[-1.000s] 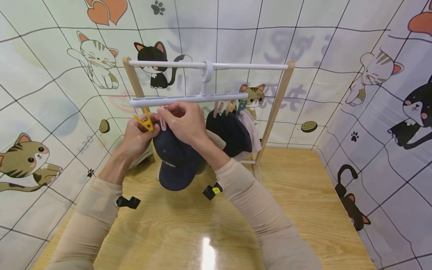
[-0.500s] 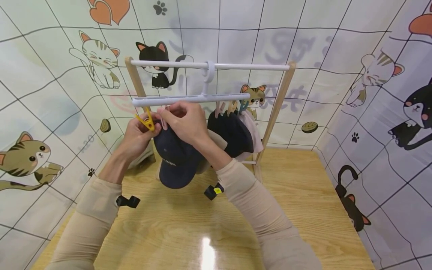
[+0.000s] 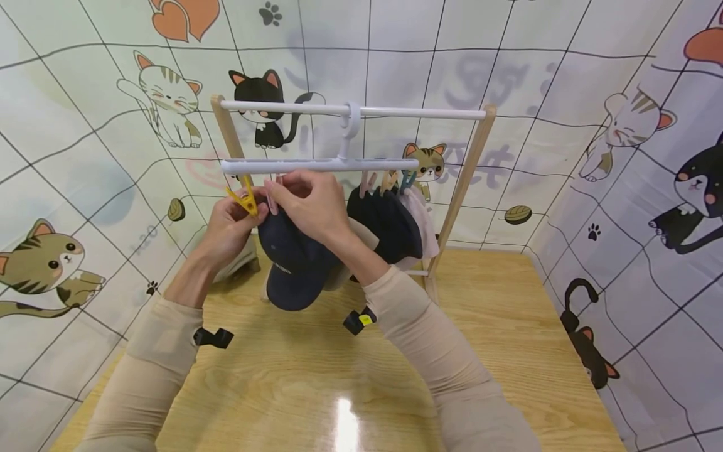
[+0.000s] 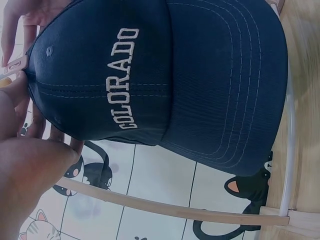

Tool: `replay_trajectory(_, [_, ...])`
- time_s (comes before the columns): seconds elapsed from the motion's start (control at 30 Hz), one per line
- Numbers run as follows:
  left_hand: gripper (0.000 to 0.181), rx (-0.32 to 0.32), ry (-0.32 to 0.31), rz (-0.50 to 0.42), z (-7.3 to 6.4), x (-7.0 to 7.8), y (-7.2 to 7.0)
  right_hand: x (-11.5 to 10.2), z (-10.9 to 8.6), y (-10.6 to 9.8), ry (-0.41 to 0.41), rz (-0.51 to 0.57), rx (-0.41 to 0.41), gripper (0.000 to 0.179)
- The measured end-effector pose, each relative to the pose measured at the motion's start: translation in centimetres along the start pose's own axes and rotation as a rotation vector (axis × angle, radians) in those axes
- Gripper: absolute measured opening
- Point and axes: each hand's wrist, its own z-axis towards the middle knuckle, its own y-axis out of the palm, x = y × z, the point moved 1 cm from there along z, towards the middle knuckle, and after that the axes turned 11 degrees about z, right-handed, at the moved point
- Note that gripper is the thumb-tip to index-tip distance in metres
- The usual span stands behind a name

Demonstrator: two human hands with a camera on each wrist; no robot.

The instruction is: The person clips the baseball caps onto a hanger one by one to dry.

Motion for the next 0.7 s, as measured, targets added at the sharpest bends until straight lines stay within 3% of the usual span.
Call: replay_trajectory(0.7, [0.042, -0.010, -0.070, 0.031, 0.18, -0.29, -0.20, -0.25, -0.28, -0.39, 0.007, 0.001, -0.039, 0.031])
